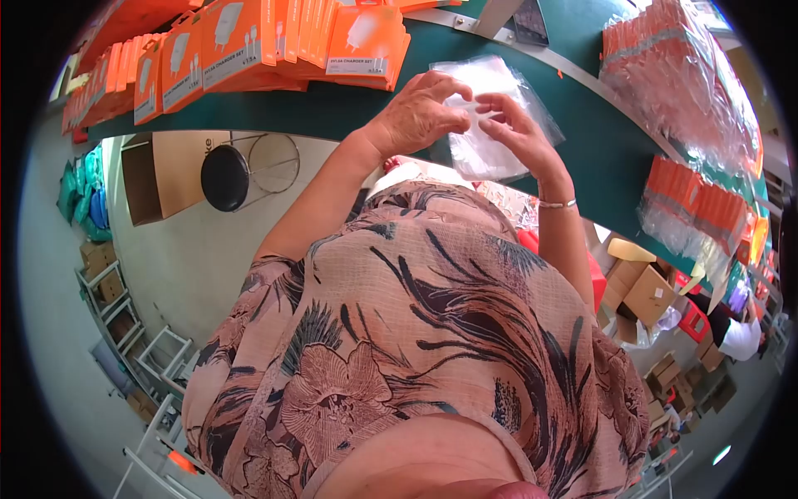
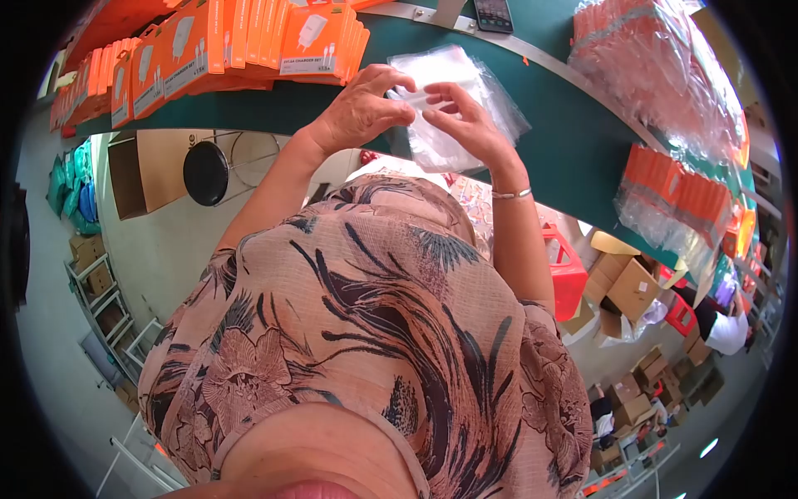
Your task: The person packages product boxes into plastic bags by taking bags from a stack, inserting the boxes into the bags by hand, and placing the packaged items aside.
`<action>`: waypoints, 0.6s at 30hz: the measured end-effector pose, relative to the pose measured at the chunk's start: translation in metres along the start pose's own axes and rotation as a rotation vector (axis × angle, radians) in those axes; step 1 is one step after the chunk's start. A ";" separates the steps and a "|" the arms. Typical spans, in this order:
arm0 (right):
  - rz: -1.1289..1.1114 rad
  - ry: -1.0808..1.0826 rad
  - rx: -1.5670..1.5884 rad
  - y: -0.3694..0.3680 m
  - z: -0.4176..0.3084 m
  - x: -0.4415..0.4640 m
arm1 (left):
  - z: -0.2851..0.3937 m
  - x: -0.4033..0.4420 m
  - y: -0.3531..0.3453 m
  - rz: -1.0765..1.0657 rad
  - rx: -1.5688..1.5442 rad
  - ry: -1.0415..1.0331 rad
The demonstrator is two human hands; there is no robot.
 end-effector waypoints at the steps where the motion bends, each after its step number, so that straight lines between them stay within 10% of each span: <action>1: -0.026 0.058 -0.115 -0.002 -0.009 0.002 | 0.004 0.003 0.004 -0.010 0.014 -0.027; 4: -0.069 0.204 -0.376 -0.001 -0.029 0.010 | 0.010 0.015 0.017 -0.001 0.064 -0.103; 12: 0.049 -0.062 0.241 -0.014 -0.016 0.015 | 0.001 -0.012 0.028 0.115 0.141 0.130; 18: -0.105 0.118 -0.334 -0.050 -0.003 0.032 | -0.026 -0.048 0.003 0.417 -0.015 0.236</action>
Point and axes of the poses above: each hand's wrist, its own x-axis towards the middle knuckle, its own y-axis out of the back of the hand, z = x × y, the point moved 5 cm from there along x, towards the middle knuckle, and after that the axes turned 3 degrees about x, right-handed, at the moved point
